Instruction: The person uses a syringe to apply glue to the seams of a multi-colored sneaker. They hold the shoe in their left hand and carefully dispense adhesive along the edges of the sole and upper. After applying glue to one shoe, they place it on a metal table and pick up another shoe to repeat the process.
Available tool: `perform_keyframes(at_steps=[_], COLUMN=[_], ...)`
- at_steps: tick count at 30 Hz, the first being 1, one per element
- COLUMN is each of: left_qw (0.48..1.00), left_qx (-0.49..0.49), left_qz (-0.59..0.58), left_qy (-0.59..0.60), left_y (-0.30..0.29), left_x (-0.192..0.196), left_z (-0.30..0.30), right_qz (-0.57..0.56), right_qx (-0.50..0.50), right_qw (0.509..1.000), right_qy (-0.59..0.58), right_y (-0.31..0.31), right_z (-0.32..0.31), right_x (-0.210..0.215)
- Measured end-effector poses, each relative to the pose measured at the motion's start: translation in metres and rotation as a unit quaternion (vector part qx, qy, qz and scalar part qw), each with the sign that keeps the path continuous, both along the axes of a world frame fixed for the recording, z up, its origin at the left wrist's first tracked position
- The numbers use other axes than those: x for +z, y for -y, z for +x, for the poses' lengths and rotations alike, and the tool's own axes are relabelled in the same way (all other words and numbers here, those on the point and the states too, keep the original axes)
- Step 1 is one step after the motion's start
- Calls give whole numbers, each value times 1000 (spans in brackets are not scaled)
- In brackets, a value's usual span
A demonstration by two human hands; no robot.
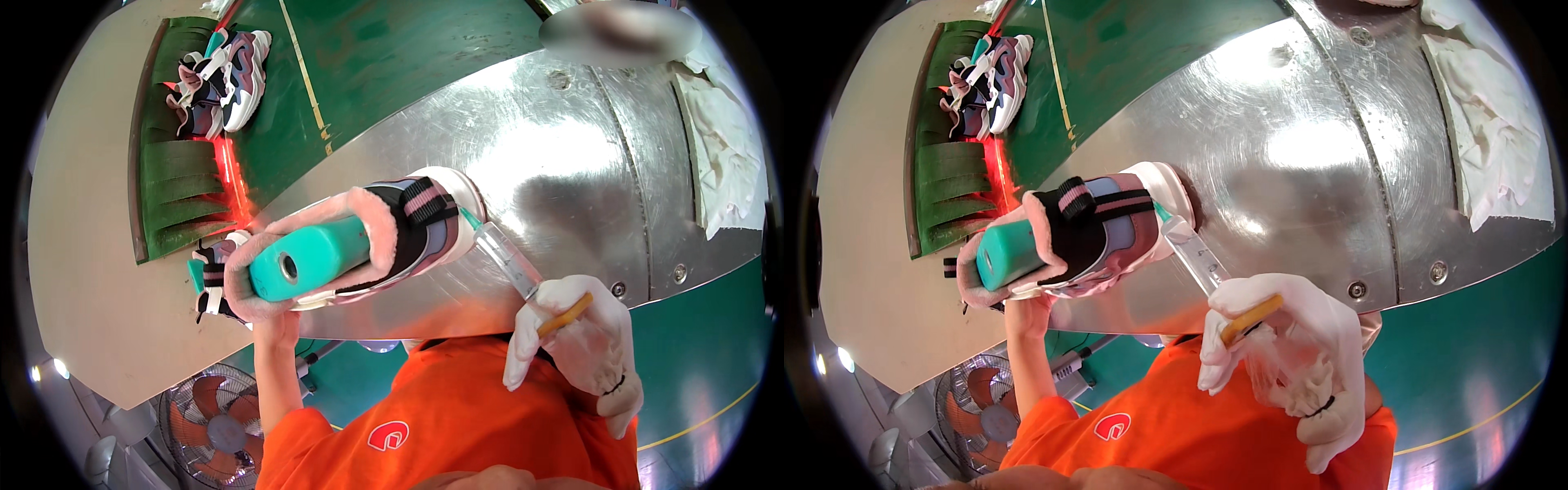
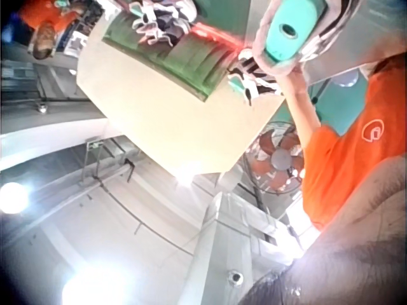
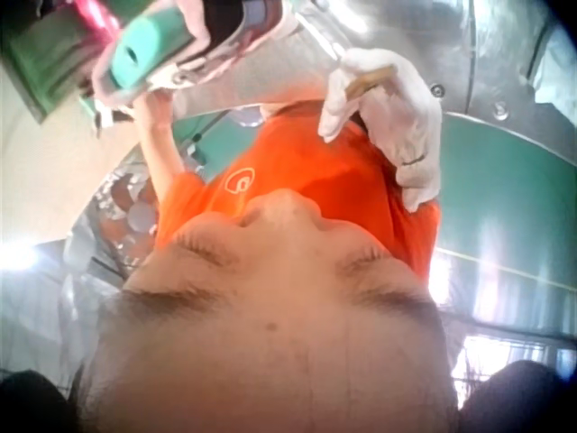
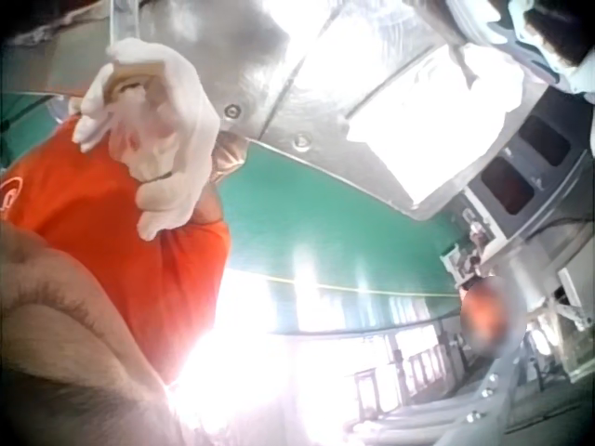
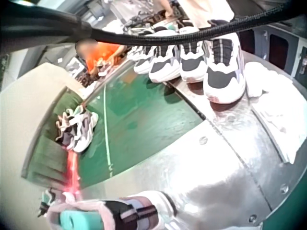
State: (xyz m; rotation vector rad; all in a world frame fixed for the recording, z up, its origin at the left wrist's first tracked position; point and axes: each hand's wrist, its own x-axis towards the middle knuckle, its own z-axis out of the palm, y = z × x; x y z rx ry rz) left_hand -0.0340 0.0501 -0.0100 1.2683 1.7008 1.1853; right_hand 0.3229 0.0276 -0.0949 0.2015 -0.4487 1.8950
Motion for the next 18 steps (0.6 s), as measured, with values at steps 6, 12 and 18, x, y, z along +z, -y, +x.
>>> perform_keyframes(at_steps=[6, 12, 18], left_qw=[962, 958, 959], left_qx=[125, 142, 109], left_qz=[-210, -205, -209], left_qy=[121, 139, 158], left_y=[59, 74, 76], left_x=[1, 6, 7], left_z=[6, 29, 34], right_qz=[33, 28, -11], right_qx=[-47, -50, -85], right_qw=[998, 998, 996], right_qy=[9, -1, -25], right_y=[1, 5, 12], right_z=[-9, -12, -15], right_x=[-8, -5, -4])
